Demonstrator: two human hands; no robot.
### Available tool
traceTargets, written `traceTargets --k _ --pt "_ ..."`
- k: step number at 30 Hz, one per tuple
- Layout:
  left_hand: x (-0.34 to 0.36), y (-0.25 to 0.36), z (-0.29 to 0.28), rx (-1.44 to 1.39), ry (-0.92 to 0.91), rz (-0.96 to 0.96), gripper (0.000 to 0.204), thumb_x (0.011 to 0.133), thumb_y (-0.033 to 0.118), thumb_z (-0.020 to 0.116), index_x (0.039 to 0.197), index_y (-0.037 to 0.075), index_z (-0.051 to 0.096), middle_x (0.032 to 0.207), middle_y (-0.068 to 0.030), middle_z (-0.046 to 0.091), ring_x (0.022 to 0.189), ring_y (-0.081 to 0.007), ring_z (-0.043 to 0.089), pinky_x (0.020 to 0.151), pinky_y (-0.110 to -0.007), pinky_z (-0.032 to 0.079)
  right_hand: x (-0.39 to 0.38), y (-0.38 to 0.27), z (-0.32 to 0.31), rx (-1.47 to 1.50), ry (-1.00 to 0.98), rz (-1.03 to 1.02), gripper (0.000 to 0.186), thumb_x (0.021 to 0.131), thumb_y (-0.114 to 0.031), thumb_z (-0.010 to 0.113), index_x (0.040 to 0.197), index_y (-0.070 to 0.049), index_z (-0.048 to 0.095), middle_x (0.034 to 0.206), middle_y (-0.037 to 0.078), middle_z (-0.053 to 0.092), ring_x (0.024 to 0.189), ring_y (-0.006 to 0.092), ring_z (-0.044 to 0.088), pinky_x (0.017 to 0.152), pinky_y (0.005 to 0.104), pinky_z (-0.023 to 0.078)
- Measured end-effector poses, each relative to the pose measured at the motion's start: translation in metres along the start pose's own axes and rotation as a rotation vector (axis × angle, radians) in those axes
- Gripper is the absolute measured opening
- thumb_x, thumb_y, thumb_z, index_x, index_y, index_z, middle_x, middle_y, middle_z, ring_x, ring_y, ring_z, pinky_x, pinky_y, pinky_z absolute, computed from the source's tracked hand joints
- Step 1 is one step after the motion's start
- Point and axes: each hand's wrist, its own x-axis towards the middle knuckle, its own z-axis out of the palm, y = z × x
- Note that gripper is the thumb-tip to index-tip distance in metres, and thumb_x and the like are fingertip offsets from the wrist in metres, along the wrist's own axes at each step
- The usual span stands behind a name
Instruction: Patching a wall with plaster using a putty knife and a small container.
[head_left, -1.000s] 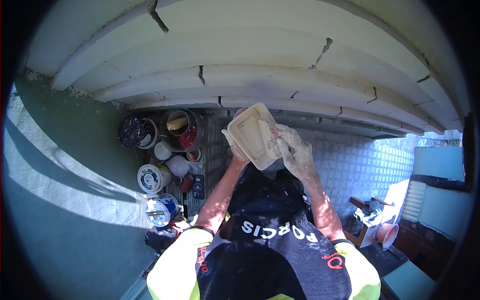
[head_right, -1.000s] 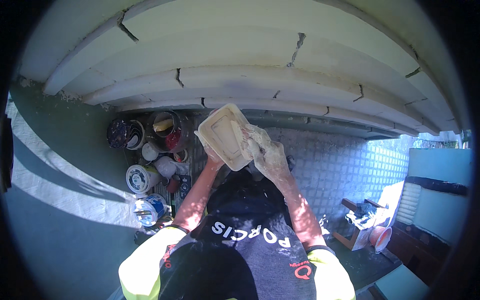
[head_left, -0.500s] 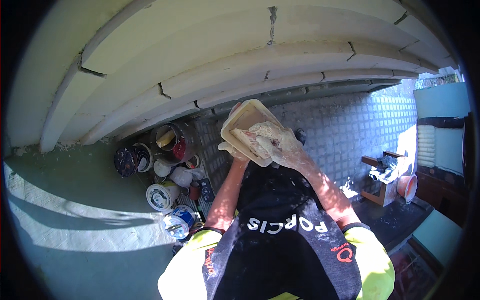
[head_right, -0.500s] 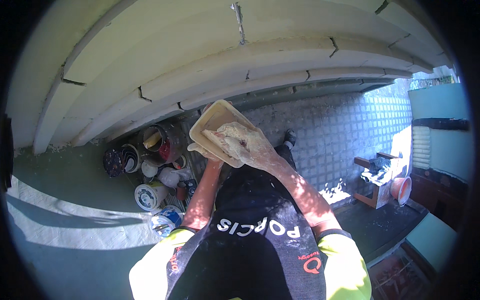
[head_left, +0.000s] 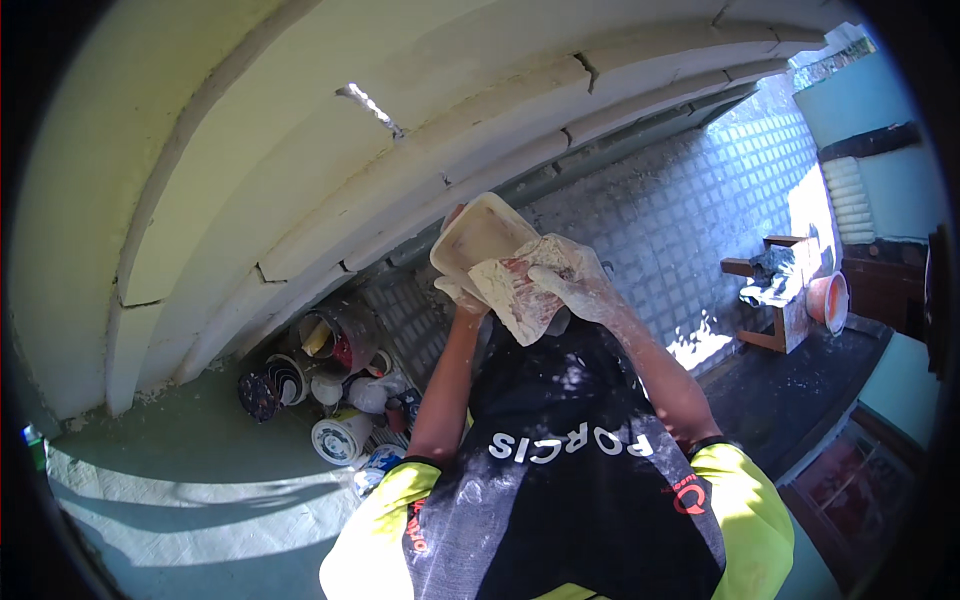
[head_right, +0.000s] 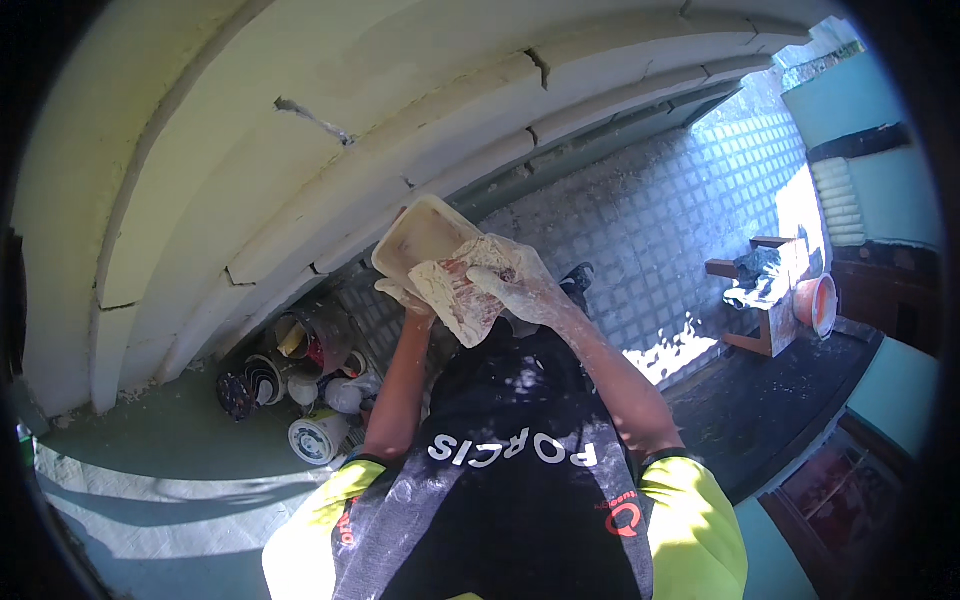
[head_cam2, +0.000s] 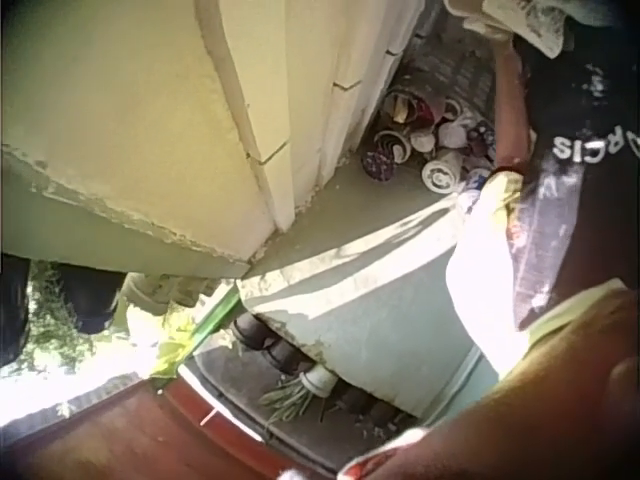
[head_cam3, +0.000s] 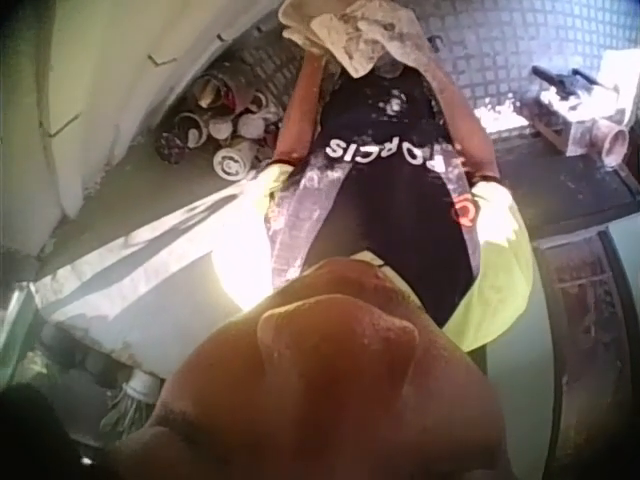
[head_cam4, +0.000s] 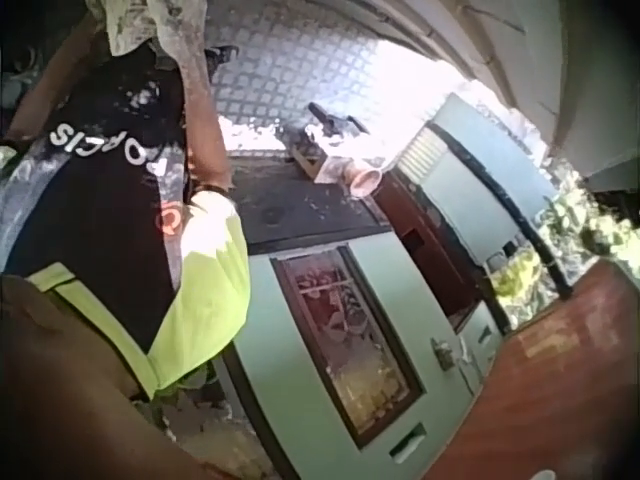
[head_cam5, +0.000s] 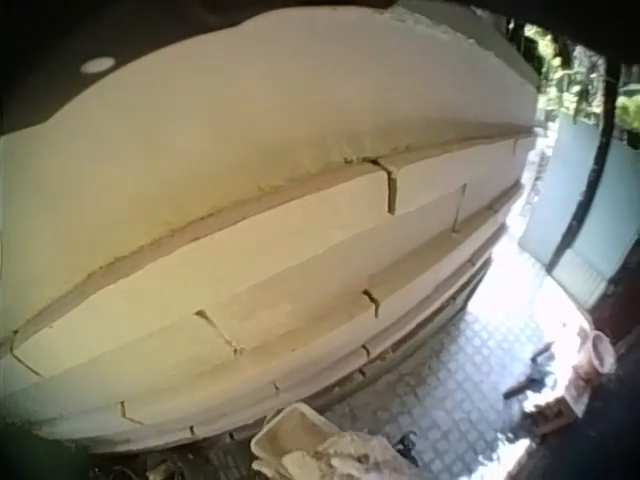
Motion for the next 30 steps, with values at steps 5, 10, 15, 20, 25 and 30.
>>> traceTargets --k 5,10,15,20,25,30 --pt "0.030 -0.030 0.049 -0.518 -0.237 -0.236 0.102 0.074 0.088 0.028 0.148 0.017 0.023 0.146 -0.0142 0.036 0.130 -0.0367 0.042 0.106 -0.056 0.038 -0.029 0.001 -0.084 0.367 0.414 -0.053 0.024 0.091 -0.008 0.060 0.114 -0.001 0.059 0.103 0.005 0.065 0.093 0.0092 0.061 0.082 0.0273 0.051" --pt "0.063 -0.091 0.110 -0.291 -0.076 -0.430 0.103 0.074 0.089 0.021 0.147 0.017 0.028 0.144 -0.0142 0.041 0.126 -0.0401 0.046 0.102 -0.061 0.038 -0.065 0.021 -0.182 0.523 0.651 -0.176 0.023 0.091 -0.007 0.060 0.113 -0.002 0.059 0.105 0.005 0.065 0.093 0.0117 0.063 0.081 0.0283 0.053" --pt "0.084 -0.161 0.145 0.070 -0.059 -0.468 0.095 0.081 0.082 0.021 0.144 0.012 0.033 0.140 -0.0143 0.045 0.123 -0.0363 0.050 0.101 -0.055 0.042 -0.088 0.000 -0.238 0.446 0.729 -0.210 0.027 0.091 -0.007 0.060 0.118 -0.002 0.057 0.103 0.004 0.065 0.092 0.0107 0.063 0.079 0.0278 0.054" --pt "0.101 -0.194 0.173 0.100 0.052 -0.463 0.086 0.089 0.074 0.022 0.142 0.008 0.037 0.136 -0.0144 0.050 0.120 -0.0317 0.053 0.101 -0.048 0.044 -0.076 -0.017 -0.264 0.339 0.696 -0.199 0.035 0.087 -0.002 0.064 0.120 -0.001 0.054 0.102 0.005 0.065 0.091 0.0114 0.064 0.080 0.0275 0.053" --pt "0.081 -0.161 0.156 0.023 0.110 -0.322 0.085 0.089 0.074 0.021 0.141 0.009 0.038 0.135 -0.0139 0.051 0.121 -0.0314 0.053 0.102 -0.048 0.043 -0.031 -0.035 -0.229 -0.137 0.417 -0.260 0.041 0.086 0.004 0.058 0.126 -0.004 0.055 0.120 0.013 0.062 0.111 0.0202 0.060 0.096 0.0332 0.048" --pt "0.038 -0.111 0.130 -0.062 0.361 -0.145 0.087 0.086 0.077 0.020 0.141 0.012 0.039 0.136 -0.0130 0.051 0.121 -0.0320 0.053 0.102 -0.049 0.043 0.035 -0.057 -0.160 -0.743 -0.010 -0.837 0.059 0.073 0.003 0.056 0.131 -0.007 0.054 0.136 0.013 0.051 0.127 0.0308 0.048 0.107 0.0429 0.039"
